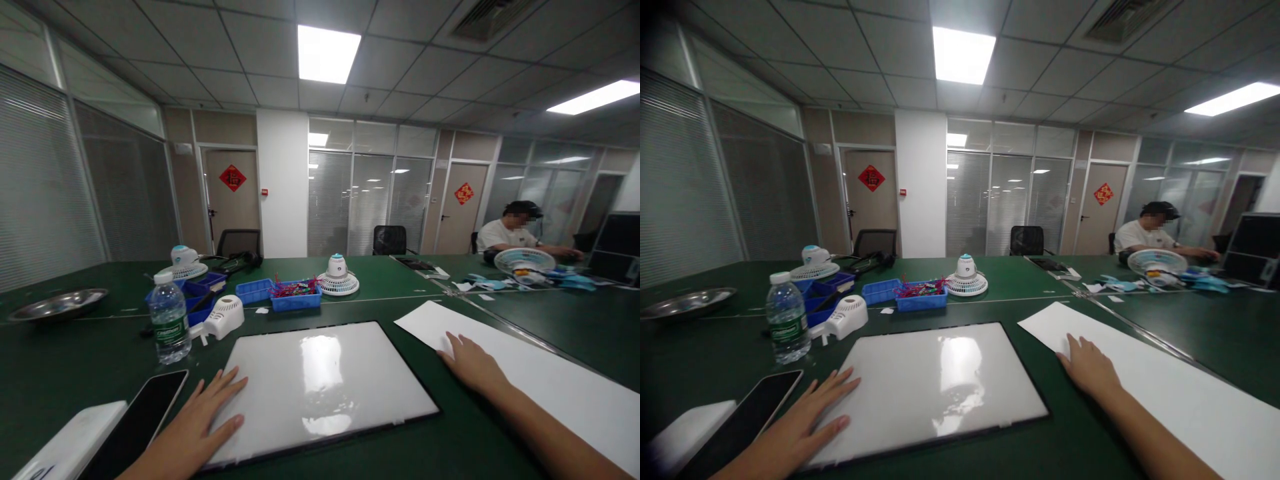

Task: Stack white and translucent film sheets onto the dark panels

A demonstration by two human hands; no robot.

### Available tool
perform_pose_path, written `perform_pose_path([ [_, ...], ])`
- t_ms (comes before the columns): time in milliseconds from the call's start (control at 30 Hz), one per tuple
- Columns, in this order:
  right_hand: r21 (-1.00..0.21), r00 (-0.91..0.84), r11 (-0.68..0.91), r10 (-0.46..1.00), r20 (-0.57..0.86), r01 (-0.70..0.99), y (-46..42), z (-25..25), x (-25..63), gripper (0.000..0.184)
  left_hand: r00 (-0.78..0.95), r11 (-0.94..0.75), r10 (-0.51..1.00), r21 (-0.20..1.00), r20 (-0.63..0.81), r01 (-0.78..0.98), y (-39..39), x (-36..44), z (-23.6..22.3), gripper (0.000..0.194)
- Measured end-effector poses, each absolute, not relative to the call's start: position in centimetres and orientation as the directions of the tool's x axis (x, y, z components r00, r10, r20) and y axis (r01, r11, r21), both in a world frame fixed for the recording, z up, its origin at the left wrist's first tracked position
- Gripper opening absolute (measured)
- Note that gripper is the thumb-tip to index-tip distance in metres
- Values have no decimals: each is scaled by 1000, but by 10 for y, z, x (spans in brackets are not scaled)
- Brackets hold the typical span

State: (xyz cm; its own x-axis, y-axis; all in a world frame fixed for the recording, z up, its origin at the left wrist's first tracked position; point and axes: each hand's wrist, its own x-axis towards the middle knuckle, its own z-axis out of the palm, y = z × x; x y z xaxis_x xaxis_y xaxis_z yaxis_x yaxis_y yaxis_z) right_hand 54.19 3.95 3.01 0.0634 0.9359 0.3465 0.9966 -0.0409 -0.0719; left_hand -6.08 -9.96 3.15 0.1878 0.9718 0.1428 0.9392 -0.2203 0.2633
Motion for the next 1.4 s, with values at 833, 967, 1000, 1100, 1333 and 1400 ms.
perform_pose_path([
  [833,-87,-859,879,477,187,469,-69,75,393,37,195,-235,965,249,175,940,-100,-60,31,60],
  [967,-141,-732,787,612,300,601,-48,70,418,43,201,-238,965,240,171,941,-97,-60,29,60],
  [1000,-140,-658,724,677,329,675,-41,67,426,42,194,-229,968,242,158,943,-97,-59,29,60],
  [1100,-130,-449,520,818,361,844,-19,61,449,48,188,-217,973,247,135,944,-96,-57,31,60],
  [1333,-152,-283,339,911,299,929,-1,57,471,66,195,-230,969,265,153,936,-98,-60,29,58],
  [1400,-163,-326,378,905,274,912,-5,57,464,64,197,-234,968,278,154,932,-99,-61,28,57],
])
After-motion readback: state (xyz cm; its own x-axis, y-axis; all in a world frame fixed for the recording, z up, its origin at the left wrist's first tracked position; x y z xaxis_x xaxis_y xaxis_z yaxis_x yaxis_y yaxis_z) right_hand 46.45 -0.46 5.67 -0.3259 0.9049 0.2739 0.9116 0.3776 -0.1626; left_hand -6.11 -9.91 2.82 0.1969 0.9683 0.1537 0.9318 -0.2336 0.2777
